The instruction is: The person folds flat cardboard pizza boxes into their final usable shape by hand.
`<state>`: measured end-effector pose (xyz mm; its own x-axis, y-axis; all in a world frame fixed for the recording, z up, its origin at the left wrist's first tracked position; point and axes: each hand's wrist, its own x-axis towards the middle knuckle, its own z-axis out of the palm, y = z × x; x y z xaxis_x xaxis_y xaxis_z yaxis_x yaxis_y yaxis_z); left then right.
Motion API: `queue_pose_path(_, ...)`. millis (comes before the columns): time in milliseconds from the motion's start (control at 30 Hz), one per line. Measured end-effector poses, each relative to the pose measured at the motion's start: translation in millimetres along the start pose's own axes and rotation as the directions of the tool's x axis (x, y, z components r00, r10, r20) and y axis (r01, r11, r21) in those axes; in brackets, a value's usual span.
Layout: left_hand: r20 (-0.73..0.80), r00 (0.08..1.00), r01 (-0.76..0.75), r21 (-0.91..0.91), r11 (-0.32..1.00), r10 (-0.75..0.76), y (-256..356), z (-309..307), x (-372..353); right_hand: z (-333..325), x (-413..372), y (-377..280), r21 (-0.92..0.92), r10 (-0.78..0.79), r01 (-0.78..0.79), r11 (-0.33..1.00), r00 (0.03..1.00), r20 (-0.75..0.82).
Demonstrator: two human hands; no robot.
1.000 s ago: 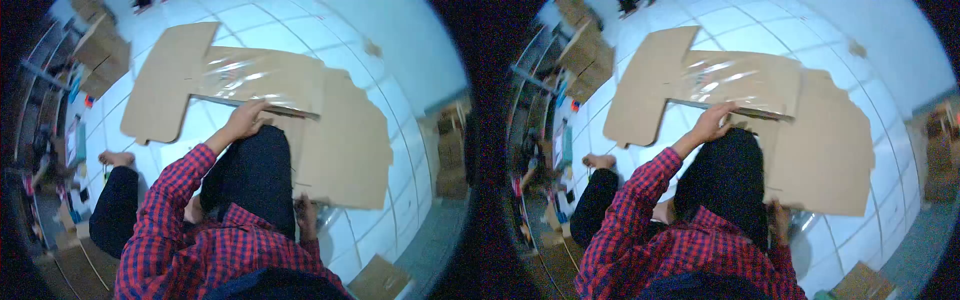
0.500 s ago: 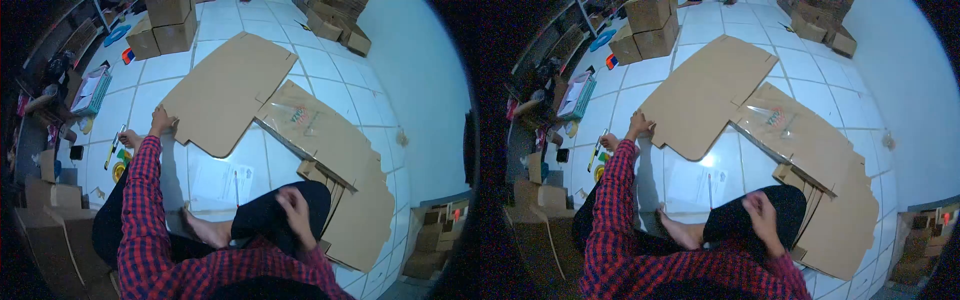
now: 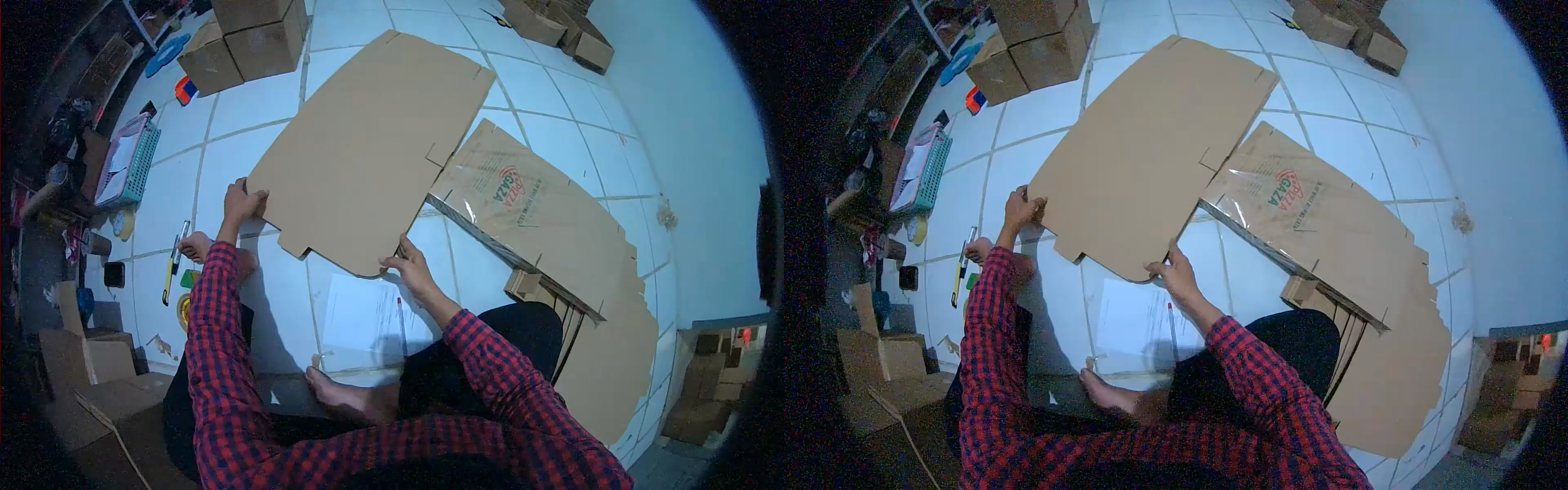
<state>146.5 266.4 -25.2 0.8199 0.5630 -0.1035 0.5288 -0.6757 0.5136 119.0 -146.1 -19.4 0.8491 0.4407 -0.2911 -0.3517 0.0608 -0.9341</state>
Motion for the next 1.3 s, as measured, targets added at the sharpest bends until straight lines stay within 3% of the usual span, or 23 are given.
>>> queue_pose_path(100,-0.081,0.995,-0.044,0.082,0.996,0.051,-1,-7,-13,1,-7,-12,0.130,0.025,-0.038,0.991,0.995,0.100)
queue_pose_path(233,-0.046,0.996,-0.073,0.067,0.995,0.076,11,-30,-30,18,-18,-34,0.090,0.051,-0.059,0.994,0.994,0.096)
queue_pose_path(300,-0.023,1.000,0.023,0.123,0.992,-0.020,17,-39,-36,18,-15,-28,0.102,0.185,-0.198,0.975,0.975,0.123)
queue_pose_path(333,-0.028,0.999,0.024,0.129,0.991,-0.021,13,-39,-33,20,-18,-32,0.106,0.182,-0.196,0.975,0.975,0.129)
queue_pose_path(433,0.016,1.000,-0.026,0.116,0.993,0.024,4,-38,-29,24,-36,-57,0.164,0.161,-0.160,0.973,0.987,0.007)
queue_pose_path(500,-0.126,0.986,0.099,-0.097,0.990,-0.111,9,-43,-36,23,-46,-71,0.192,0.110,-0.095,0.977,0.991,-0.074)
queue_pose_path(533,-0.129,0.986,0.096,-0.099,0.990,-0.108,7,-47,-35,21,-47,-70,0.191,0.106,-0.090,0.977,0.992,-0.073)
queue_pose_path(567,0.116,0.971,0.236,-0.587,0.774,-0.208,4,-55,-33,18,-48,-64,0.230,0.164,-0.125,0.965,0.974,-0.158)
queue_pose_path(600,0.369,0.916,0.401,-0.857,0.324,-0.158,1,-60,-33,16,-48,-58,0.272,0.223,-0.156,0.950,0.946,-0.236)
queue_pose_path(633,0.363,0.918,0.395,-0.858,0.327,-0.158,8,-68,-42,12,-47,-52,0.274,0.219,-0.152,0.950,0.948,-0.231)
queue_pose_path(700,0.272,0.962,0.264,-0.938,0.225,0.004,32,-97,-74,4,-45,-43,0.524,0.158,-0.174,0.834,0.985,0.075)
queue_pose_path(800,0.172,0.982,0.142,-0.946,0.290,0.079,48,-133,-119,-3,-57,-47,0.607,0.062,-0.171,0.776,0.979,0.196)
queue_pose_path(900,0.090,0.983,0.032,-0.944,0.329,0.162,59,-181,-169,0,-76,-66,0.589,-0.093,-0.093,0.803,0.956,0.279)
queue_pose_path(1033,-0.014,0.975,-0.090,-0.936,0.340,0.220,64,-228,-226,9,-111,-68,0.565,-0.135,-0.087,0.821,0.931,0.339)
queue_pose_path(1067,-0.108,0.989,-0.141,-0.896,0.420,0.102,75,-238,-245,11,-114,-65,0.524,-0.114,-0.085,0.847,0.935,0.336)
queue_pose_path(1100,-0.124,0.985,-0.163,-0.894,0.418,0.118,85,-248,-258,11,-112,-58,0.527,-0.136,-0.066,0.847,0.932,0.336)
queue_pose_path(1167,-0.314,0.915,-0.400,-0.795,0.457,0.255,106,-267,-287,11,-106,-46,0.134,-0.180,0.164,0.977,0.977,0.118)
queue_pose_path(1200,-0.384,0.876,-0.482,-0.693,0.537,0.291,129,-278,-311,9,-111,-61,-0.388,-0.321,0.256,0.885,0.941,-0.110)
queue_pose_path(1233,-0.445,0.832,-0.550,-0.576,0.605,0.332,153,-287,-337,2,-111,-69,-0.577,-0.557,0.381,0.722,0.815,-0.159)
queue_pose_path(1267,-0.512,0.737,-0.640,-0.319,0.700,0.441,164,-292,-358,-8,-118,-95,-0.770,-0.758,0.451,0.451,0.649,-0.064)
queue_pose_path(1300,-0.500,0.514,-0.748,0.137,0.650,0.697,182,-298,-378,-16,-129,-126,-0.822,-0.854,0.485,0.297,0.520,-0.002)
